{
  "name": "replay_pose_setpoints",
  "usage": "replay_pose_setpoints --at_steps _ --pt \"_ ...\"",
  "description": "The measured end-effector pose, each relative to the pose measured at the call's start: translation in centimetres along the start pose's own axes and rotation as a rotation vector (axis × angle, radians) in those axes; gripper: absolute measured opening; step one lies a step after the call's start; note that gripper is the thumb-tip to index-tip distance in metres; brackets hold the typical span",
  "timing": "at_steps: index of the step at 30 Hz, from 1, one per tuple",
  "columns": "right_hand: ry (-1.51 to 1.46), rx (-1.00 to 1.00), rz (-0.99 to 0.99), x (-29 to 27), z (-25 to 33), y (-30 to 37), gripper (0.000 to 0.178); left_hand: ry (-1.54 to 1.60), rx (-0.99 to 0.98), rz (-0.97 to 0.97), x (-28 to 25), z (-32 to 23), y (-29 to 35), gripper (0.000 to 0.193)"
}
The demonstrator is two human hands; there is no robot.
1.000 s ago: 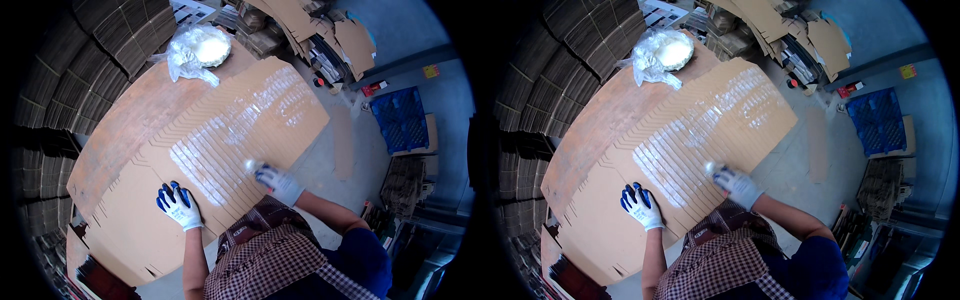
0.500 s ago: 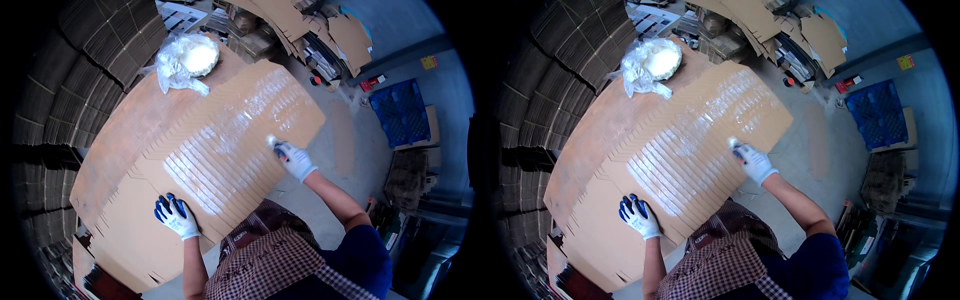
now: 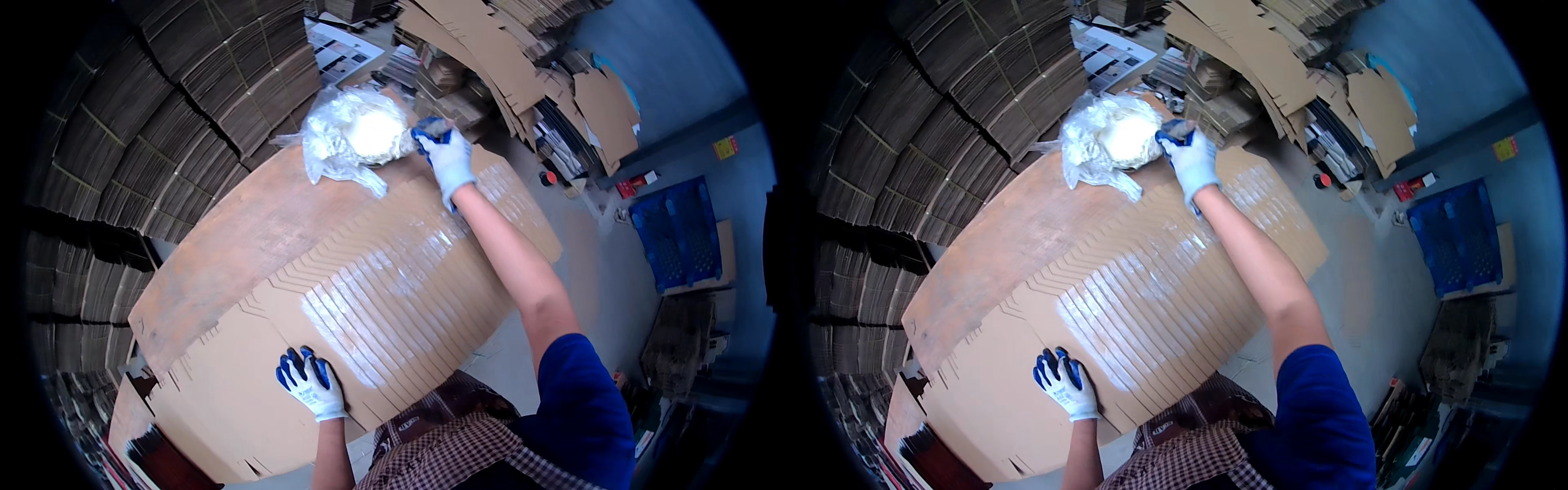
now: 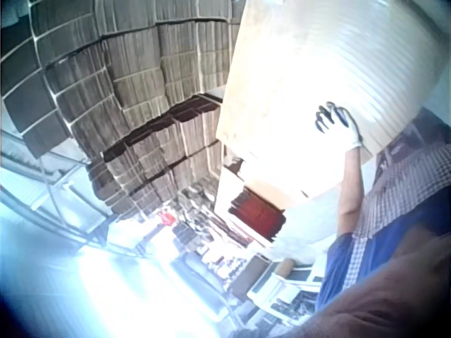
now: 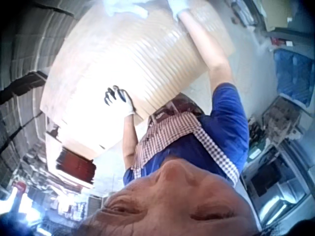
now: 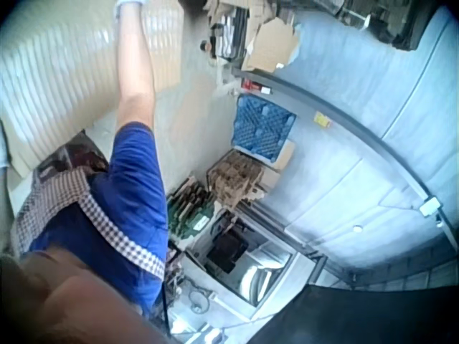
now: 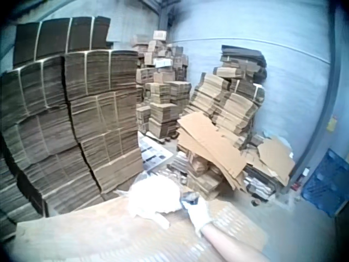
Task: The person aligns and folds a stack of flat cardboard pieces, then applies glue to the flaps using a brush. They place a printed cardboard sheet on top and stack the assembled box with others.
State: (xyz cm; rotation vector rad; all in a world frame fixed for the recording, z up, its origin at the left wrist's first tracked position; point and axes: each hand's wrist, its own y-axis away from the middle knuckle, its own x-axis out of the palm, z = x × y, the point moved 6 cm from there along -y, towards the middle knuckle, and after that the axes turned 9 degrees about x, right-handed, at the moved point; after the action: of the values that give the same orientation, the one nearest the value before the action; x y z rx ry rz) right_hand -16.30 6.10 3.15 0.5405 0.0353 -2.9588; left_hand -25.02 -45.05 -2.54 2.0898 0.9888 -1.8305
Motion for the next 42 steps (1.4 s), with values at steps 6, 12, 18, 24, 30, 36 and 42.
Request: replay_pose_setpoints --at_steps 6,12,18,24,30,36,42 --pt "0.235 0.031 0.109 8.3 1.5 -4.5 0.047 -0.015 -0.019 0.04 -0.3 0.1 -0.1 0.038" --pt "0.582 -0.08 0.136 10.5 -0.8 -7.2 0.055 -0.012 -0.018 0.058 -0.1 0.1 -0.4 0.043" --pt "0.367 0.091 -0.046 8.7 -2.3 -10.8 0.052 0.004 -0.017 0.048 -0.2 0.1 -0.4 0.043" --pt "-0.415 0.683 0.088 9.0 -10.8 -11.8 0.041 -0.014 0.002 0.053 0.0 -0.1 -0.7 0.043" --pt "-1.049 0.99 0.478 5.7 -12.4 -7.1 0.03 0.004 0.008 0.04 0.2 -0.2 -0.7 0.037" --pt "-0.775 0.808 0.251 -8.4 -10.9 7.8 0.027 -0.029 0.016 0.031 -0.3 -0.3 -0.4 0.037" --pt "0.15 0.2 0.09 -16.9 -9.4 21.2 0.033 -0.004 0.06 -0.004 -0.4 -1.0 -0.7 0.037"
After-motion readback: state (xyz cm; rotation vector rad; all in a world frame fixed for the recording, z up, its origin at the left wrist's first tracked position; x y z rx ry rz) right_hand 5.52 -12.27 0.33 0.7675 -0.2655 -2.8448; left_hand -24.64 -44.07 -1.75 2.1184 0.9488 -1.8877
